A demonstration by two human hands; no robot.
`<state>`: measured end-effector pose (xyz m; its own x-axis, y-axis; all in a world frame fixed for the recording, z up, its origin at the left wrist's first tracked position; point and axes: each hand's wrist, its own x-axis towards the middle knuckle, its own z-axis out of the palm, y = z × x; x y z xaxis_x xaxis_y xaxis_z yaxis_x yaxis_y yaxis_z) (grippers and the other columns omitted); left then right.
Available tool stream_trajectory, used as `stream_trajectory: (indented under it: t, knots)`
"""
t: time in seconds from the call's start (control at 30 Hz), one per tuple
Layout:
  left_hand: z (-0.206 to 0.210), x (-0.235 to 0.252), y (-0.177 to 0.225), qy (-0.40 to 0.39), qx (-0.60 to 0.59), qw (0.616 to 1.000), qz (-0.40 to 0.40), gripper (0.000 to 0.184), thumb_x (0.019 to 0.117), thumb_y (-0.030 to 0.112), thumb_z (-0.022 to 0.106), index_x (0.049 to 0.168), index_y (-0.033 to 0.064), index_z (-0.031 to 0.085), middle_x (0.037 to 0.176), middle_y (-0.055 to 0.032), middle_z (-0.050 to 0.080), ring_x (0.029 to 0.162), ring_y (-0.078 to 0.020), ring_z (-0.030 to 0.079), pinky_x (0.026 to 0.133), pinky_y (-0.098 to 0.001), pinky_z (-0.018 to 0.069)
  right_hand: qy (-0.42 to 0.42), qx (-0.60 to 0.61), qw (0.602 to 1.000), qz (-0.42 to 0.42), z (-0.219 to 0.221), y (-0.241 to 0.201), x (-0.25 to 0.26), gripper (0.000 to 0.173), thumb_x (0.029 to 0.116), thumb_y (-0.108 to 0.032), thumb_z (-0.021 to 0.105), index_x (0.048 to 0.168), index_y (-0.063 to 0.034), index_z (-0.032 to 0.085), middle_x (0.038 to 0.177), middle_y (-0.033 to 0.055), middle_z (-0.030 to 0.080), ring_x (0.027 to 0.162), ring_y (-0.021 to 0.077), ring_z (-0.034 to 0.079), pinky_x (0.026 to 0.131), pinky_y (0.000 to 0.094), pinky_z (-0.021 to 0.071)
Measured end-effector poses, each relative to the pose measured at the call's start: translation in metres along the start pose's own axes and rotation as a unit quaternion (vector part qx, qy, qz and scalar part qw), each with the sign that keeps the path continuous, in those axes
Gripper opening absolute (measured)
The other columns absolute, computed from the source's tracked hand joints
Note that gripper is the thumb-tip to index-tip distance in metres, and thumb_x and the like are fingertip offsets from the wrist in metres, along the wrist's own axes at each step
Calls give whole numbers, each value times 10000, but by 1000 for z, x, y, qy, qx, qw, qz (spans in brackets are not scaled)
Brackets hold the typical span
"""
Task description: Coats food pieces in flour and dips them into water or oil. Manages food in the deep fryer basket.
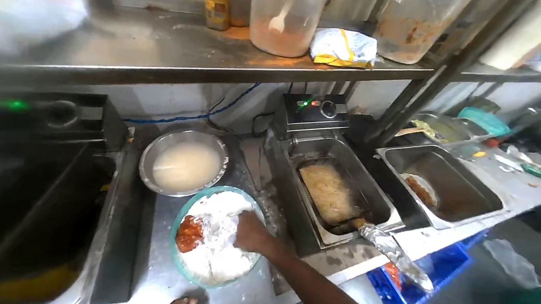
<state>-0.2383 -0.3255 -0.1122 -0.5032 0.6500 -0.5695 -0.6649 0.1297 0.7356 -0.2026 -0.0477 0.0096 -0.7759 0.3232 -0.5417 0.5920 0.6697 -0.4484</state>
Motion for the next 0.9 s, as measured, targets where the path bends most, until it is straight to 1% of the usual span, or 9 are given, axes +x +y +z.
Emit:
stream_trajectory:
  t: [0.1, 0.2, 0.3, 0.37, 0.47, 0.6, 0.7, 0.8, 0.9]
  knots:
    - [9, -7, 1, 28, 6, 999, -17, 313, 1097, 196, 363, 1178, -4, 591, 1011, -97, 725, 857, -217, 730, 779, -406, 624, -9, 34, 999, 19, 5, 10, 6, 511, 926, -122, 699, 1344, 119, 533, 1338, 322, 576, 1274, 429, 567, 1070, 569, 449]
    - [12, -11, 5, 30, -12, 999, -12, 299, 1091, 165, 368, 1153, -5, 605, 1002, -101, 726, 846, -211, 728, 767, -393, 623, 10, 132, 991, 29, -14, 6, -17, 573, 938, -84, 673, 1444, 89, 468, 1393, 305, 554, 1300, 390, 556, 1095, 534, 446]
    - [12, -11, 5, 32, -61, 997, -18, 297, 1082, 153, 364, 1076, 11, 625, 969, -102, 732, 829, -222, 727, 759, -403, 622, 5, 232, 972, 28, -26, 7, -25, 502, 988, -44, 596, 1454, 74, 448, 1322, 258, 578, 1164, 281, 589, 1008, 429, 483]
    - [15, -11, 4, 30, -73, 997, -23, 301, 1074, 142, 365, 1037, 17, 636, 952, -105, 735, 812, -224, 725, 747, -400, 621, -21, 211, 977, 35, -17, 13, -2, 472, 995, -64, 592, 1436, 58, 476, 1298, 252, 594, 1138, 290, 601, 981, 452, 493]
    - [20, -10, 8, 15, -73, 997, -18, 301, 1076, 146, 375, 1037, 13, 641, 968, -115, 733, 818, -224, 724, 739, -392, 621, -28, 149, 987, 57, -3, 16, 24, 517, 933, -82, 654, 1405, 58, 497, 1323, 275, 589, 1196, 360, 597, 1002, 542, 483]
    - [15, -12, 7, 30, -86, 996, -17, 284, 1079, 146, 383, 1062, 8, 630, 978, -125, 731, 814, -227, 725, 722, -386, 622, -23, 20, 998, 56, -8, 5, 16, 467, 938, -105, 672, 1324, 120, 538, 1319, 315, 586, 1256, 418, 576, 1052, 566, 458]
    - [11, -13, 6, 39, -91, 995, -15, 275, 1080, 146, 381, 1081, 9, 620, 975, -120, 729, 810, -224, 726, 725, -385, 623, 2, 32, 998, 54, -31, -11, -10, 466, 948, -87, 679, 1341, 117, 535, 1306, 317, 593, 1234, 419, 584, 1050, 563, 456]
    - [7, -14, 3, 49, -101, 994, -17, 280, 1081, 145, 375, 1080, 12, 621, 981, -121, 729, 821, -227, 725, 736, -391, 621, 59, 84, 994, 28, -38, -12, -15, 449, 906, -65, 731, 1306, 81, 588, 1224, 283, 645, 1138, 383, 636, 998, 545, 503]
    - [9, -8, -2, 54, -101, 993, -26, 270, 1072, 139, 388, 1072, 6, 623, 982, -130, 728, 825, -239, 724, 742, -406, 620, 28, 21, 998, 54, -26, -10, 6, 454, 941, -115, 697, 1316, 105, 565, 1279, 307, 616, 1212, 422, 604, 1034, 568, 474]
